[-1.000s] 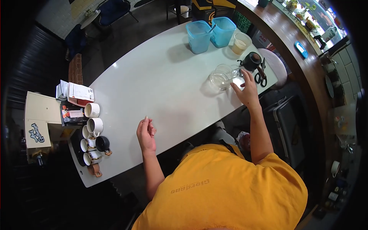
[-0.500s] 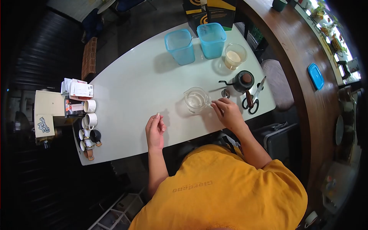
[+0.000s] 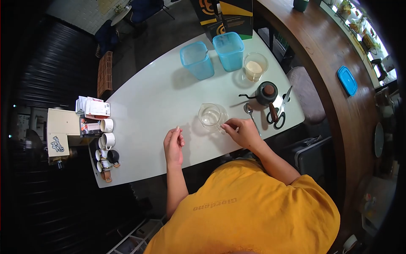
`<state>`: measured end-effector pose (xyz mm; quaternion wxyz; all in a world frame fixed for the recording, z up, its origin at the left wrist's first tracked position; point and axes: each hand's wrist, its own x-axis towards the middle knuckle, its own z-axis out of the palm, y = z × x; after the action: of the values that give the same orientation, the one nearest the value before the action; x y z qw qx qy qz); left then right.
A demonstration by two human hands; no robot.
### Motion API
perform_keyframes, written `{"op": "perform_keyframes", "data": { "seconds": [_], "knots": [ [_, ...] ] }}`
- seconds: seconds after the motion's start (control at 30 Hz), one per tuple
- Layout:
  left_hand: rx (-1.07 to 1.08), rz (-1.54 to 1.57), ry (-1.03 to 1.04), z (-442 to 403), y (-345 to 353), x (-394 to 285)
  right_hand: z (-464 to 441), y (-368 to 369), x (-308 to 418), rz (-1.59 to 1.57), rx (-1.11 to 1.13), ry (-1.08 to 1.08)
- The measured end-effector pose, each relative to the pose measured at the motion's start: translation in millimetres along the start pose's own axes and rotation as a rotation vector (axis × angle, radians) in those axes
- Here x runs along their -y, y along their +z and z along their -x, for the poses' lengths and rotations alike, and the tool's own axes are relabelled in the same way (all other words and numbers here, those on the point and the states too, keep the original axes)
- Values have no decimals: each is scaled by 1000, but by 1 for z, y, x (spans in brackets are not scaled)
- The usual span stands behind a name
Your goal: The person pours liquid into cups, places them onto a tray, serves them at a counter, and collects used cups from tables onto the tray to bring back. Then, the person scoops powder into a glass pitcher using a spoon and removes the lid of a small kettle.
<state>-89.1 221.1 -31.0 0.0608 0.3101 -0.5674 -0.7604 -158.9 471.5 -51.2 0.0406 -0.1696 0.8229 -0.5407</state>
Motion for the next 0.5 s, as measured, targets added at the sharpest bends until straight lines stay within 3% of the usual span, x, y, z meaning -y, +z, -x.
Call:
{"op": "perform_keyframes", "data": {
  "seconds": [0.2,0.33,0.4,0.5],
  "knots": [
    [226,-33,-32,1,13,10,-4,-38,3,94,-86,-39],
    [478,-262,-165,-1,20,20,0,-59,5,96,-209,-7],
    [713,-395,-279,2,29,17,3,-67,6,102,-289,-34],
    [807,-522,-336,1,43,22,8,-77,1,90,-307,23]
  ]
}}
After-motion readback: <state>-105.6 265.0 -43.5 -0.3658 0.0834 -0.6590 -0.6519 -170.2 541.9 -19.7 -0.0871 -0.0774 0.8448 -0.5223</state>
